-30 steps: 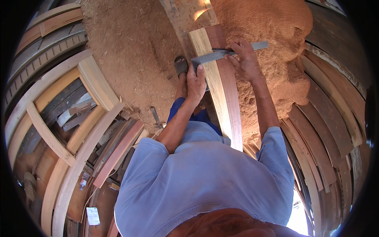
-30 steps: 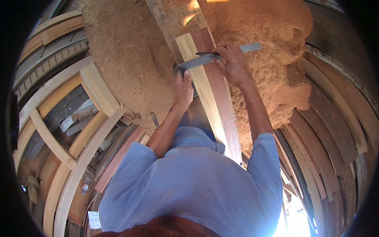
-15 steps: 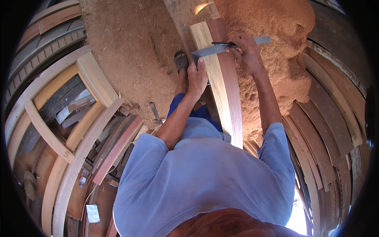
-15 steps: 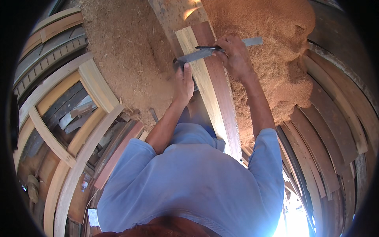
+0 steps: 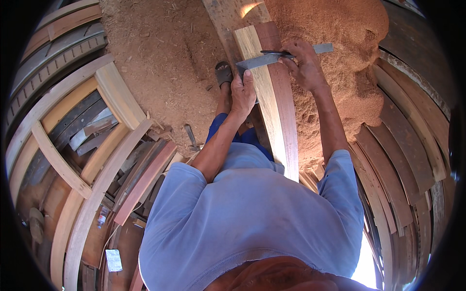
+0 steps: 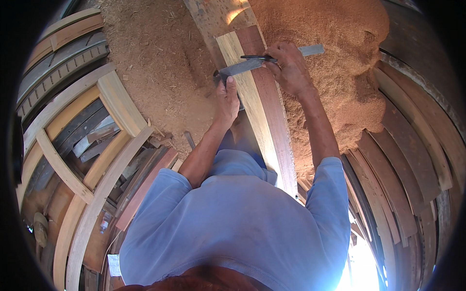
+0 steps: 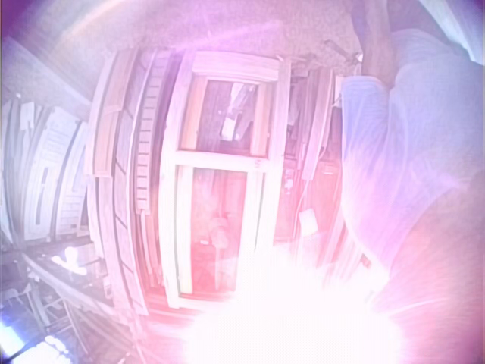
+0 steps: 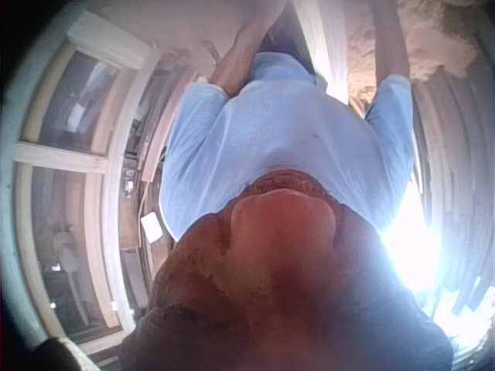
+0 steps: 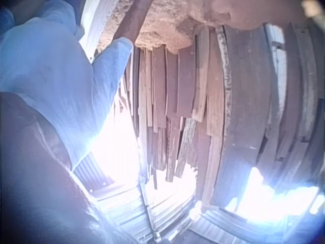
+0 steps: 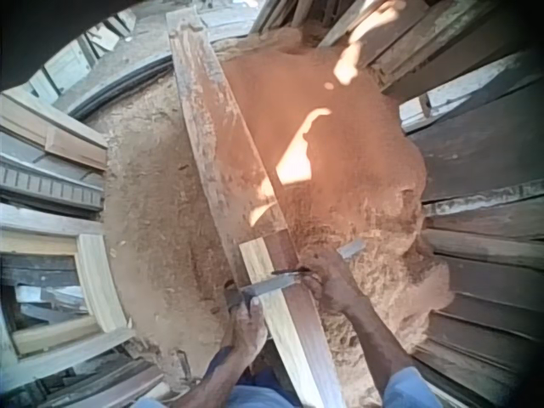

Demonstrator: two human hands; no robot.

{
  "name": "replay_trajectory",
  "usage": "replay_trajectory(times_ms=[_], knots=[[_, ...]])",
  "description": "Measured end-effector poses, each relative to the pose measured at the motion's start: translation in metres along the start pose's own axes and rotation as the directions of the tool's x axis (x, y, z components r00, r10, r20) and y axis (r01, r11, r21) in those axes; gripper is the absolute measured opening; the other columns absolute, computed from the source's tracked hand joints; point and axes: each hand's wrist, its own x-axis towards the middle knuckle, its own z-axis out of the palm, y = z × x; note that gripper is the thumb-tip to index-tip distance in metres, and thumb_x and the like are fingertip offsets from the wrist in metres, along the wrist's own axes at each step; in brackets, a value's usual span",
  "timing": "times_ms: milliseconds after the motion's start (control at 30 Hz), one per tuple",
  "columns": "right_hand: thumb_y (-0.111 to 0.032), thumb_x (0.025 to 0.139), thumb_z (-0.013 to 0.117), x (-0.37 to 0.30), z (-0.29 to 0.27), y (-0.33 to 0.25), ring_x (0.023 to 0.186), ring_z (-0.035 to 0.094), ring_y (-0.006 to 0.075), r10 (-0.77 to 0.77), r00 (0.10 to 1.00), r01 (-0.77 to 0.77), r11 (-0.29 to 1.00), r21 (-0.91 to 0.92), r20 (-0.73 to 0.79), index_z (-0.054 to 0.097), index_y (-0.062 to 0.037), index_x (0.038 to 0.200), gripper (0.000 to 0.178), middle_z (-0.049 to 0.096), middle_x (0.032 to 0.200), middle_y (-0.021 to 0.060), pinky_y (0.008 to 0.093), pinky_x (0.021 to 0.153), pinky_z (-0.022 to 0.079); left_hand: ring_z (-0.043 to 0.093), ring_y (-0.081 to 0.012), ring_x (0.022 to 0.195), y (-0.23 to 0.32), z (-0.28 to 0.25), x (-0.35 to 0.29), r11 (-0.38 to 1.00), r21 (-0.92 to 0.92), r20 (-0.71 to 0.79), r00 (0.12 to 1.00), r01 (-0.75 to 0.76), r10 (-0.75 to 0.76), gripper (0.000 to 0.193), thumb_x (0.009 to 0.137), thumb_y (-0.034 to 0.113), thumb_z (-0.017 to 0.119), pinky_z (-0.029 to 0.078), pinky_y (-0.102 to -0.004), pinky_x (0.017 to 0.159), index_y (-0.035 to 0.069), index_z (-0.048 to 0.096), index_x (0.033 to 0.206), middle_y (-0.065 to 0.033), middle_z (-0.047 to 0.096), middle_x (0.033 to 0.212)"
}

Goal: The person measures a wooden plank with a tape measure and marks it with a pencil. They then use a try square to draw a straight line across the plank.

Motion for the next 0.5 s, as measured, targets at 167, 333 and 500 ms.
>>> replay_trajectory(times_ms=[167,333,500], knots=[[-0.018,0.096,0.07,-0.002,-0.011,-0.008,0.104,0.06,0.0214,0.163,0.971,-0.109,0.951,0.288,-0.172,0.073,-0.0042,0.109,0.019,0.064,0.104,0.0093,0.039,0.087,0.05,0.064,-0.0162,0.093,0.001,0.007,0.001,0.995,0.037,-0.102,0.99,-0.093,0.096,0.044,0.109,0.04,0.048,0.051,-0.0324,0.084,-0.002,0.062,0.115,-0.0109,0.071,0.1],[-0.021,0.099,0.069,-0.006,-0.025,-0.018,0.087,0.06,0.0134,0.286,0.928,-0.148,0.872,0.466,-0.241,0.075,-0.0042,0.11,0.021,0.068,0.09,0.0044,0.031,0.076,0.05,0.062,-0.0155,0.103,0.004,0.002,0.0,0.993,0.107,-0.051,0.997,-0.05,0.056,0.046,0.11,0.041,0.046,0.049,-0.0323,0.093,-0.001,0.058,0.125,-0.0098,0.068,0.111],[-0.022,0.097,0.073,-0.007,-0.013,-0.021,0.075,0.057,0.0091,0.331,0.937,-0.17,0.712,0.682,-0.112,0.076,-0.0041,0.108,0.022,0.069,0.084,0.0004,0.0276,0.069,0.048,0.061,-0.0147,0.107,0.007,0.003,-0.001,0.995,0.096,-0.03,0.999,-0.027,0.03,0.048,0.11,0.041,0.045,0.048,-0.0316,0.096,-0.001,0.056,0.13,-0.0096,0.067,0.116]])
